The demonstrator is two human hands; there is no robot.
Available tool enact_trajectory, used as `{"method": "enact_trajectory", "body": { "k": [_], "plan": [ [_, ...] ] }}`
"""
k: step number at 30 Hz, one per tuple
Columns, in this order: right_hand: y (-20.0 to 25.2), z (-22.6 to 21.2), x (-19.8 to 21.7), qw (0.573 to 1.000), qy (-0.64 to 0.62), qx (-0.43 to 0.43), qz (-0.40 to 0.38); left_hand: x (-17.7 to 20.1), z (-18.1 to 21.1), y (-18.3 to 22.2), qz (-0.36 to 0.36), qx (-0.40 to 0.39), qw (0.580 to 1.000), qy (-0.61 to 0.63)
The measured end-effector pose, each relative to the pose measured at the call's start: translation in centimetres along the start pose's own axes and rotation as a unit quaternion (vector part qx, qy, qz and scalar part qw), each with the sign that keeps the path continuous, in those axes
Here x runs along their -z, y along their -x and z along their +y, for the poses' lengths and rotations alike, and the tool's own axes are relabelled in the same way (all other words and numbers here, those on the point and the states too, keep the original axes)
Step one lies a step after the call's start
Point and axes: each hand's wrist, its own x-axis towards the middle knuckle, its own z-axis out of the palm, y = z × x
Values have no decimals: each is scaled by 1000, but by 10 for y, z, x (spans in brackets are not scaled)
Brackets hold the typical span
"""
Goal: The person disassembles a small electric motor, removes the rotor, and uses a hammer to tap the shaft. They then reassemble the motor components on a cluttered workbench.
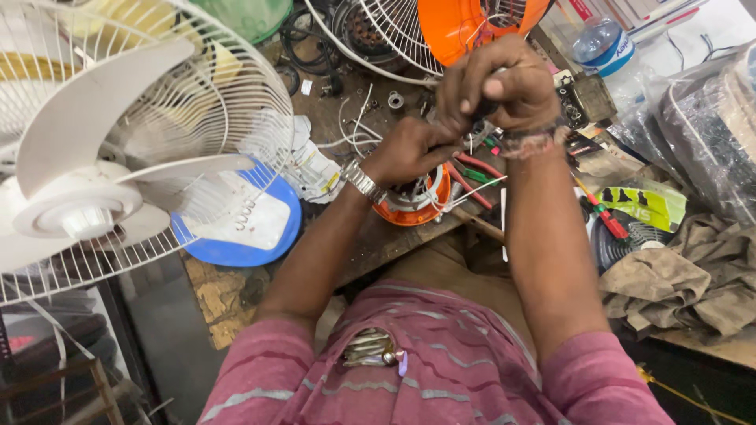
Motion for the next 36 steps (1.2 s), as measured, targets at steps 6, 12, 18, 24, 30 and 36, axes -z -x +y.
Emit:
{"method": "enact_trajectory", "body": {
  "k": [6, 12, 18, 24, 30, 36],
  "plan": [
    [-4, 52, -54, 754, 287, 107, 580, -3, -2, 6, 11, 20, 1000, -11],
    [13, 32, -39, 898, 229, 24, 376, 2, 6, 0, -30, 69, 997, -20],
    [5, 15, -15, 992, -19, -9, 126, -2, 7, 1, -15, 63, 997, -30],
    [1, 60, -65, 678, 410, 148, 592, -2, 4, 2, -6, 58, 998, -18],
    [1, 9, -28, 965, 162, 45, 200, 0, 5, 4, -45, 124, 991, -13],
    [-7, 25, -16, 959, 70, -1, 275, 3, 7, -2, -2, 76, 997, -20]
  ]
}}
